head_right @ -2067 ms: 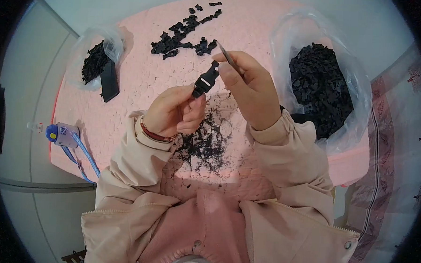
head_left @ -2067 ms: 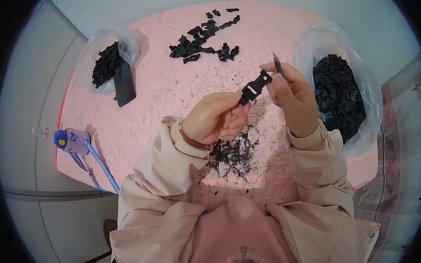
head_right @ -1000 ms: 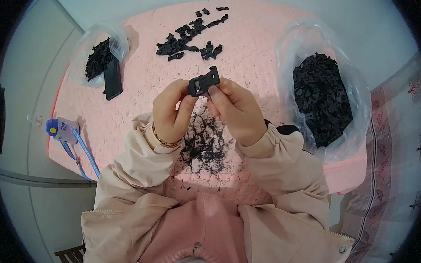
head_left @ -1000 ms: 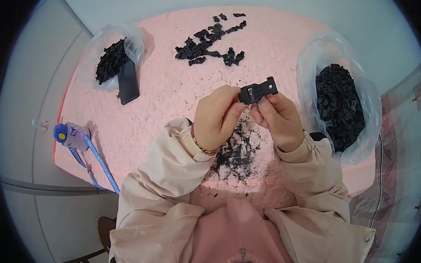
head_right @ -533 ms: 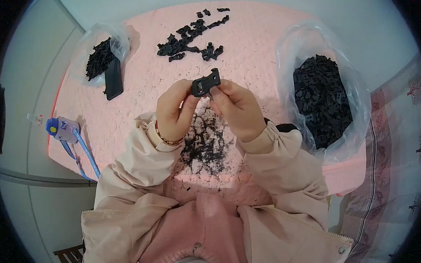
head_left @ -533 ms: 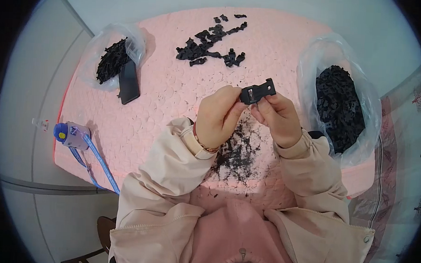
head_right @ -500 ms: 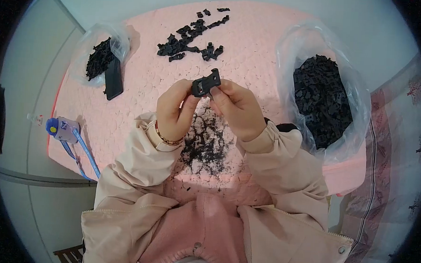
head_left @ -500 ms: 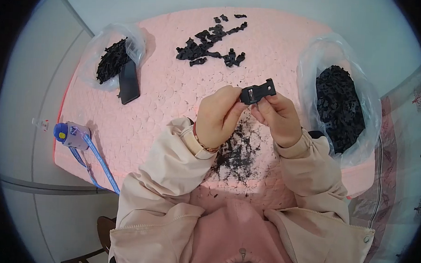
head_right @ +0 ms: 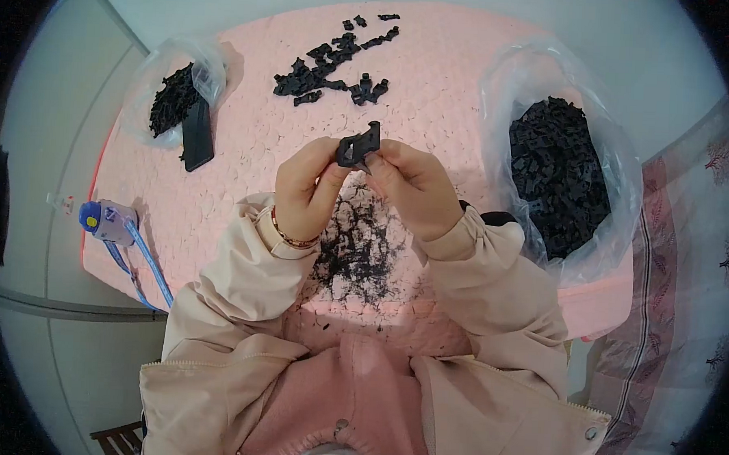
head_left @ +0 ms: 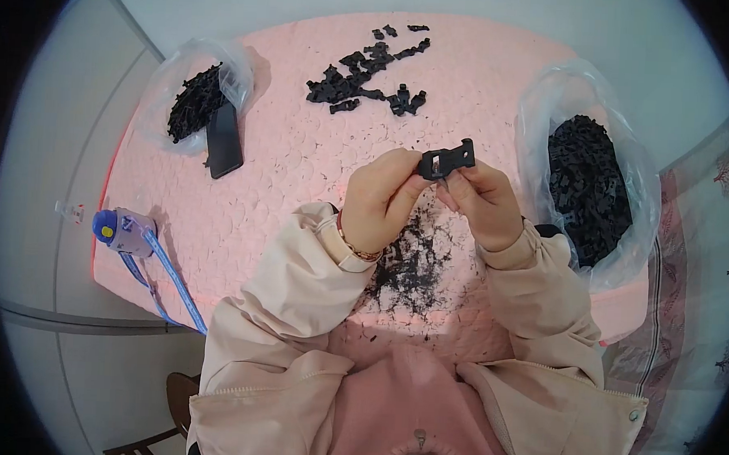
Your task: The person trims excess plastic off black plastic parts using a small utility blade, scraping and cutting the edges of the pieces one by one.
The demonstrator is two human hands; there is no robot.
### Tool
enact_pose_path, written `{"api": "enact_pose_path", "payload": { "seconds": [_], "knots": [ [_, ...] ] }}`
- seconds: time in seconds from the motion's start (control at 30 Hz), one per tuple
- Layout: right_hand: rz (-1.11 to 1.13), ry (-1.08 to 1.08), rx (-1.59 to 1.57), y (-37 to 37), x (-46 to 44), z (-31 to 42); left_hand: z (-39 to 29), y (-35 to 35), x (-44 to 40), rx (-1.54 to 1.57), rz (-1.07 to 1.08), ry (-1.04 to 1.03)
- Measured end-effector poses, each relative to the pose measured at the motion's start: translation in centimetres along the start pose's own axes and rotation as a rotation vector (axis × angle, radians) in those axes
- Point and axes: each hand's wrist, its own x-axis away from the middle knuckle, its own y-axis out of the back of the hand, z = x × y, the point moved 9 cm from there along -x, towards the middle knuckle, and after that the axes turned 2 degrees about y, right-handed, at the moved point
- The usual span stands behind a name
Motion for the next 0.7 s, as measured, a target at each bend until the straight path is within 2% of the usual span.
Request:
{"api": "enact_pose_path", "payload": {
  "seconds": [0.17, 0.27, 0.57, 0.7],
  "knots": [
    [0.004, -0.019, -0.1, 0.0, -0.2, -0.5, -0.3, 0.5, -0.1, -0.026, -0.029, 0.052],
    [-0.074, -0.03, -0.077, 0.1, 0.1, -0.5, 0.0, 0.6, -0.1, -0.054, -0.035, 0.048],
    [-0.109, 0.173, 0.121, 0.3, 0.3, 0.6, -0.9, 0.0, 0.0, -0.048, 0.015, -0.024],
    [-0.104, 0.127, 0.147, 0.5, 0.5, 0.6, -1.2, -0.1, 0.0, -0.058, 0.034, -0.03]
  ]
}}
